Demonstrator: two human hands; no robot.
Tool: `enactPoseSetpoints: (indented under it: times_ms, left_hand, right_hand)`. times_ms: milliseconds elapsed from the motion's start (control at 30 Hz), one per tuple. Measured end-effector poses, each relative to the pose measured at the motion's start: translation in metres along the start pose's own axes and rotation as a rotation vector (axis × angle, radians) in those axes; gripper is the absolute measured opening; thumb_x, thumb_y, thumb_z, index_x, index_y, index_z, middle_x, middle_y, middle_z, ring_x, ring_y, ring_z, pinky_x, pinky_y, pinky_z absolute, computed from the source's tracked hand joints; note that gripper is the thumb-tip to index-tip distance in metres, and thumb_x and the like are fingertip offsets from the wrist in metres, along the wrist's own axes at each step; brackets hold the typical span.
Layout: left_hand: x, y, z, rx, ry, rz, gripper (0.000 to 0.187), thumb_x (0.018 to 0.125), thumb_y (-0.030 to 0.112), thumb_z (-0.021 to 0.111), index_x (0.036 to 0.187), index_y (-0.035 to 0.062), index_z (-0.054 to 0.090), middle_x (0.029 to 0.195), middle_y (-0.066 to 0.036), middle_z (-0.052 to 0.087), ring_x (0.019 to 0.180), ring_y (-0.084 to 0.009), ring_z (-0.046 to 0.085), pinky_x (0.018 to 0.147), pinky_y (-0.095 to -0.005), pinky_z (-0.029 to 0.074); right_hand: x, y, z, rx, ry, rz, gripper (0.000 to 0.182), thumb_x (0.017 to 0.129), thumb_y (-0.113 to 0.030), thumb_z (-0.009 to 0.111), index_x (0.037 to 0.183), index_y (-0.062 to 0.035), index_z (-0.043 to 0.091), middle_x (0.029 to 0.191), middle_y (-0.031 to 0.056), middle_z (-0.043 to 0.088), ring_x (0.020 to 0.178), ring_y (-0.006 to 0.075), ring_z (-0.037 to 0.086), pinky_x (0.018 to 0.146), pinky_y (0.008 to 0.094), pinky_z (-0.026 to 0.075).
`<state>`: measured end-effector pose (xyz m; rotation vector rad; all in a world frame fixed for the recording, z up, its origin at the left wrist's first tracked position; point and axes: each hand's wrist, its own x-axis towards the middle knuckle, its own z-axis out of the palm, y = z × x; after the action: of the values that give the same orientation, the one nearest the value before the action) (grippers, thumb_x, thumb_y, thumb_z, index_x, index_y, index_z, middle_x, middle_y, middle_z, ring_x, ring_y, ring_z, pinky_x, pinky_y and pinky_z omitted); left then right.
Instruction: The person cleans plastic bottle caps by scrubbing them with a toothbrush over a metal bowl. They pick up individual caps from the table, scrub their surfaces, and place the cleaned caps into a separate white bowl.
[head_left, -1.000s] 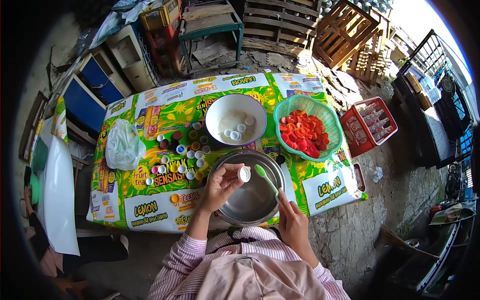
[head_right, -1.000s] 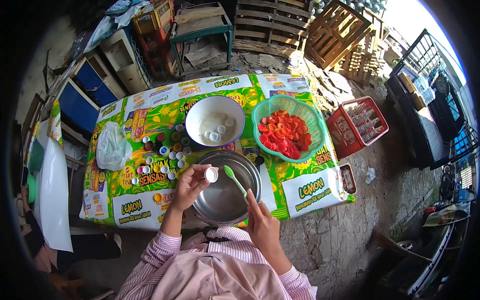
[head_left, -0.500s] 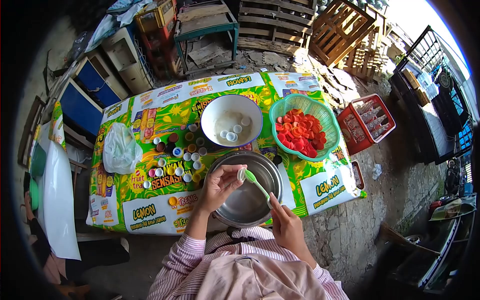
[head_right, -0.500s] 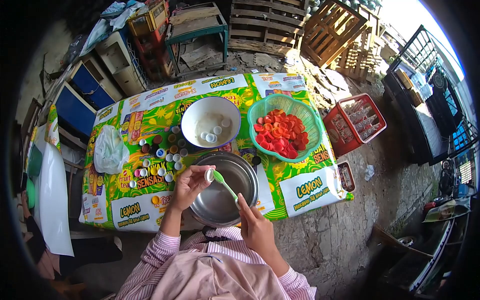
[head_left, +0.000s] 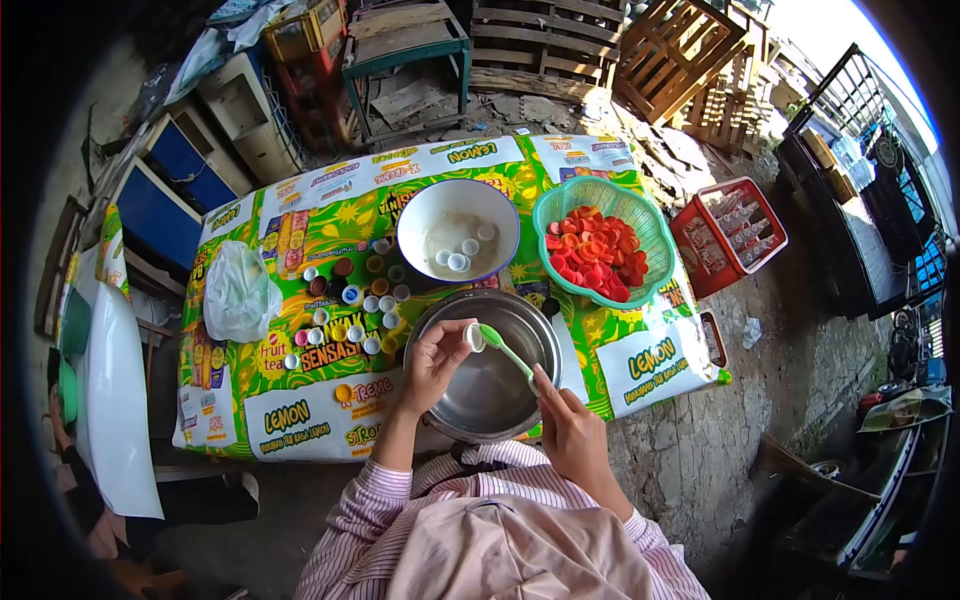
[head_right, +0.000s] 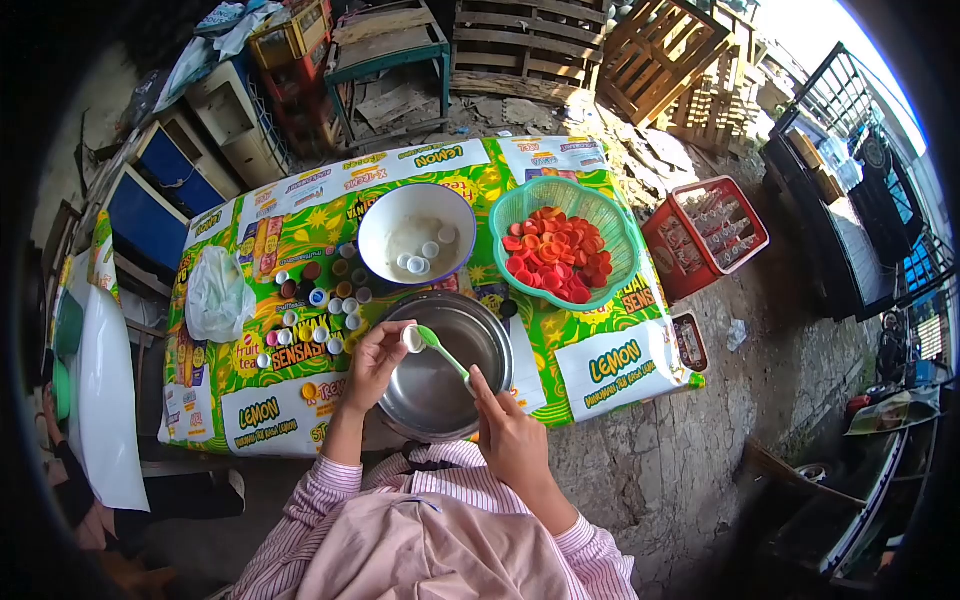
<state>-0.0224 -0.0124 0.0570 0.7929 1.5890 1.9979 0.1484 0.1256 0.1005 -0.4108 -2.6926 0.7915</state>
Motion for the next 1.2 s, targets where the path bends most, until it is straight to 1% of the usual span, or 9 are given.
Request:
enactPoseSetpoints:
  times_ms: [200, 333, 500, 700, 867, 967, 1033, 1100, 1200]
  left_hand:
    - [0.002, -0.001, -0.003, -0.016, -0.019, -0.075, 0.031, 0.096, 0.016, 0.045, 0.12, -0.0035, 0.049, 0.102, -0.008, 0.061, 0.095, -0.0121, 0.058, 0.086, -0.0268, 0.048]
    - [-0.001, 0.004, 0.006, -0.1, -0.048, -0.011, 0.038, 0.094, 0.014, 0.048, 0.128, -0.0015, 0.042, 0.11, -0.008, 0.058, 0.098, -0.0128, 0.057, 0.089, -0.0267, 0.046]
    - [-0.002, 0.008, 0.005, 0.003, -0.033, -0.043, 0.037, 0.093, 0.016, 0.052, 0.126, -0.0009, 0.045, 0.109, -0.007, 0.059, 0.097, -0.0118, 0.057, 0.088, -0.0257, 0.045]
    - [-0.005, -0.009, -0.003, 0.105, -0.046, -0.01, 0.033, 0.097, 0.023, 0.044, 0.121, 0.001, 0.051, 0.105, -0.005, 0.06, 0.09, -0.0097, 0.056, 0.08, -0.0235, 0.045]
    - [-0.002, 0.007, 0.005, -0.108, -0.015, -0.116, 0.035, 0.099, 0.023, 0.036, 0.124, 0.0015, 0.046, 0.106, -0.006, 0.057, 0.091, -0.0101, 0.054, 0.079, -0.0235, 0.044]
    - [0.002, 0.003, -0.002, -0.038, -0.063, -0.092, 0.036, 0.099, 0.022, 0.035, 0.129, 0.0025, 0.041, 0.106, -0.006, 0.057, 0.091, -0.0101, 0.054, 0.079, -0.023, 0.044]
    - [0.0, 0.007, 0.0, 0.007, -0.074, -0.114, 0.037, 0.098, 0.021, 0.039, 0.131, 0.0028, 0.039, 0.107, -0.006, 0.056, 0.092, -0.0096, 0.054, 0.079, -0.0227, 0.043]
    - [0.0, 0.012, 0.008, 0.008, -0.052, 0.004, 0.039, 0.095, 0.018, 0.048, 0.131, 0.0048, 0.041, 0.104, -0.005, 0.06, 0.095, -0.0093, 0.055, 0.08, -0.0223, 0.043]
    - [0.0, 0.002, 0.004, 0.151, -0.058, 0.017, 0.041, 0.094, 0.017, 0.049, 0.131, 0.0031, 0.04, 0.108, -0.004, 0.056, 0.096, -0.0091, 0.054, 0.081, -0.0232, 0.044]
  right_hand:
    - [0.0, -0.002, 0.003, -0.067, -0.013, -0.034, 0.047, 0.089, -0.016, 0.051, 0.135, -0.0207, 0.041, 0.07, 0.0068, 0.052, 0.047, 0.0266, 0.054, 0.042, 0.0392, 0.044]
    - [0.0, -0.003, 0.003, -0.066, 0.001, -0.026, 0.047, 0.09, -0.016, 0.051, 0.135, -0.0205, 0.041, 0.07, 0.0068, 0.052, 0.046, 0.0266, 0.054, 0.042, 0.0395, 0.044]
    - [-0.002, -0.006, 0.003, -0.055, 0.008, -0.015, 0.047, 0.09, -0.017, 0.051, 0.135, -0.0203, 0.041, 0.07, 0.0072, 0.051, 0.046, 0.0271, 0.054, 0.042, 0.0393, 0.044]
    - [-0.001, -0.011, 0.007, -0.037, 0.035, 0.0, 0.047, 0.089, -0.016, 0.052, 0.135, -0.0203, 0.042, 0.07, 0.0069, 0.05, 0.046, 0.0266, 0.053, 0.042, 0.039, 0.044]
    - [0.003, -0.014, 0.005, -0.054, 0.048, -0.018, 0.046, 0.089, -0.017, 0.052, 0.135, -0.0207, 0.042, 0.071, 0.0068, 0.05, 0.047, 0.0261, 0.053, 0.042, 0.0388, 0.044]
    - [0.003, -0.015, 0.006, -0.048, 0.029, -0.006, 0.047, 0.089, -0.016, 0.052, 0.135, -0.0209, 0.042, 0.071, 0.0068, 0.05, 0.046, 0.0261, 0.053, 0.042, 0.0387, 0.044]
    - [0.002, -0.019, 0.005, -0.028, 0.002, 0.049, 0.044, 0.088, -0.011, 0.052, 0.131, -0.0193, 0.047, 0.071, 0.0115, 0.054, 0.053, 0.03, 0.055, 0.047, 0.0405, 0.044]
    - [0.003, -0.019, 0.004, -0.03, 0.013, 0.052, 0.044, 0.088, -0.011, 0.052, 0.131, -0.0194, 0.046, 0.071, 0.0116, 0.054, 0.053, 0.03, 0.055, 0.047, 0.0405, 0.044]
    - [0.004, -0.022, 0.003, -0.035, 0.001, 0.061, 0.044, 0.088, -0.011, 0.052, 0.131, -0.0195, 0.046, 0.071, 0.0117, 0.054, 0.053, 0.0299, 0.055, 0.048, 0.0405, 0.044]
